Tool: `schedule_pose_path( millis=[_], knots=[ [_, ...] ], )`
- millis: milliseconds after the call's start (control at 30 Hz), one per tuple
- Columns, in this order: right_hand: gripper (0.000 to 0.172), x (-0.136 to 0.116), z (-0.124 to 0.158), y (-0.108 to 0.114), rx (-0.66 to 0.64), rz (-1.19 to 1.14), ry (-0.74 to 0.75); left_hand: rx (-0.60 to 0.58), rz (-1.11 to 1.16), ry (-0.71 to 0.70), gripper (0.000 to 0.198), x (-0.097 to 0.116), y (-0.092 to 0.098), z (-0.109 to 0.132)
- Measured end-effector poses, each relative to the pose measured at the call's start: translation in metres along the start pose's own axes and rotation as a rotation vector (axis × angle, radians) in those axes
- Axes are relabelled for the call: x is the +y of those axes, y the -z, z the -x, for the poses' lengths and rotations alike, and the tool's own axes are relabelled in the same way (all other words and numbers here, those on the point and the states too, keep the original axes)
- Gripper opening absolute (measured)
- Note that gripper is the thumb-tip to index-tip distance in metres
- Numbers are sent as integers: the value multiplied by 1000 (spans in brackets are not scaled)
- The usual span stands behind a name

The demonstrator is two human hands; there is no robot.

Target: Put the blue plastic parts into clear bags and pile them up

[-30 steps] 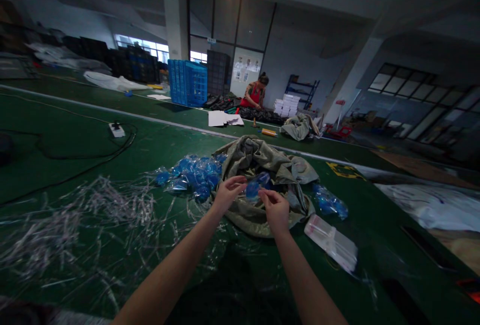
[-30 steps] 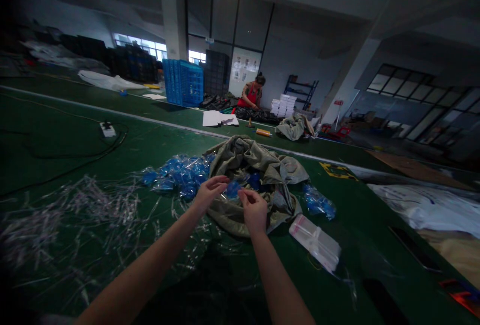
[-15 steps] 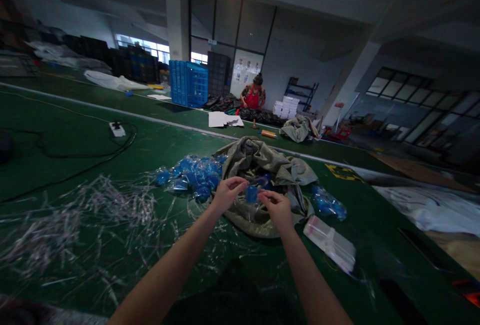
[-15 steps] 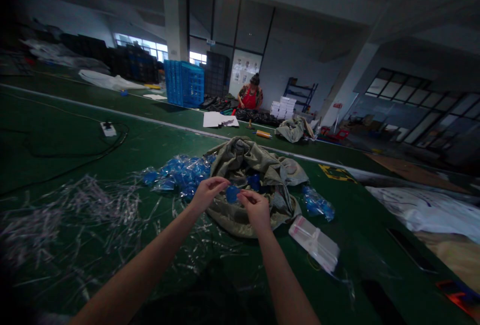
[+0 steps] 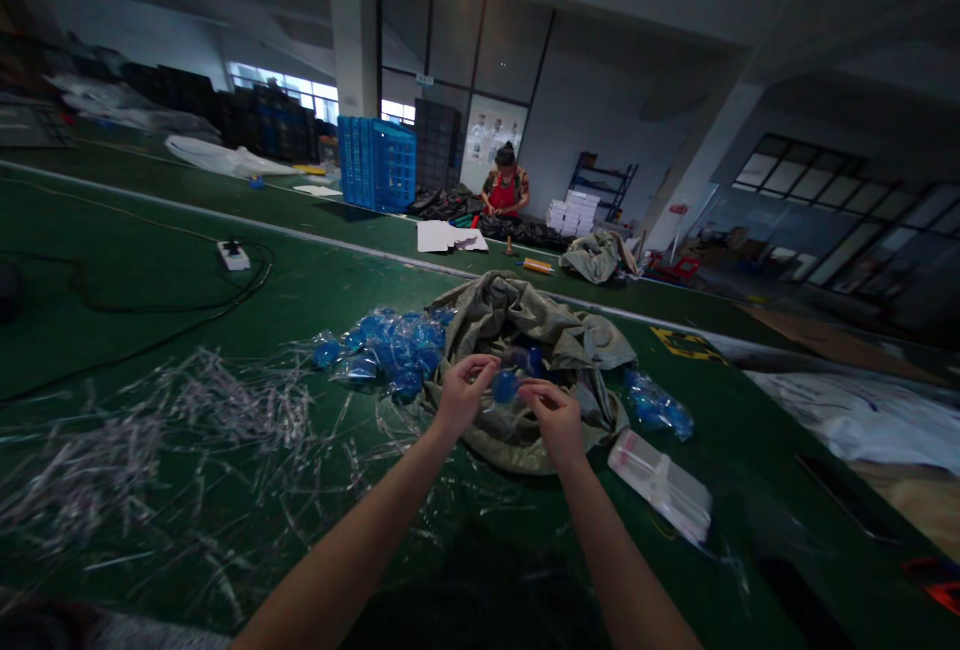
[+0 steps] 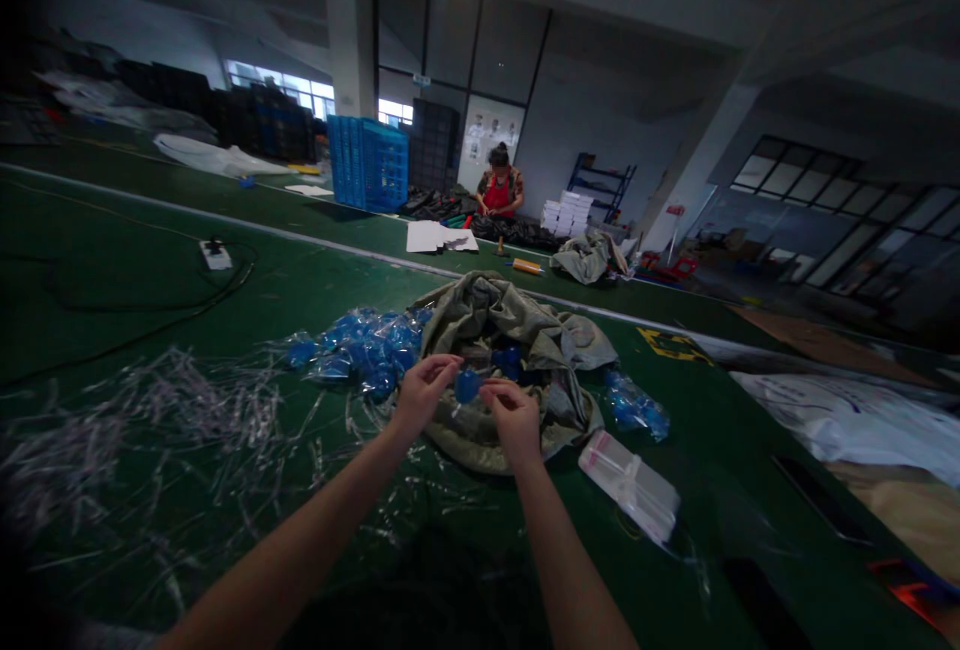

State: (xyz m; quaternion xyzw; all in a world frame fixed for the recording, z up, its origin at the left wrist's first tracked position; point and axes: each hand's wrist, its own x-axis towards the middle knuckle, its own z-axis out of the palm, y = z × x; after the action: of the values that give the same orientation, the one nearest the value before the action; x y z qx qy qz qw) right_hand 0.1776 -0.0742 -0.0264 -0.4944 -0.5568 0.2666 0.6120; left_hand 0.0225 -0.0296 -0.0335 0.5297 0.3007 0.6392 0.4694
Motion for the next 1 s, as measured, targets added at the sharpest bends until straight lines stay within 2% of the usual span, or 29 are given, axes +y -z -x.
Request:
schedule_pose_path(
  millis=[167,267,400,633,700,767,833,933,1000],
  knots=[
    [16,5,0,-2,-35,34,55,19,-34,5,23,-9,-1,1],
    [16,8,-2,-2,-6,51,66,47,-16,24,19,-13,-2,0],
    [18,15,-5,-3,-64,106,72,60,-38,61,16,-18,-4,-3],
    [27,26,-5,-5,4,33,-134,130,-23,64,19,-23,-2,-4],
    [28,24,-4,-5,30,14,-148,134,-39,46,19,-21,0,-3],
    [26,21,-3,-5,49,50,-98,133,-62,7,18,-18,2,-3],
    [21,16,-2,-7,21,124,14,88,-92,-15,16,-18,2,-4],
    [15,11,-2,-11,-31,236,155,-5,-81,61,13,-22,0,-8],
    [13,11,-3,-13,-10,285,180,21,-45,109,13,-27,-2,-11]
  ],
)
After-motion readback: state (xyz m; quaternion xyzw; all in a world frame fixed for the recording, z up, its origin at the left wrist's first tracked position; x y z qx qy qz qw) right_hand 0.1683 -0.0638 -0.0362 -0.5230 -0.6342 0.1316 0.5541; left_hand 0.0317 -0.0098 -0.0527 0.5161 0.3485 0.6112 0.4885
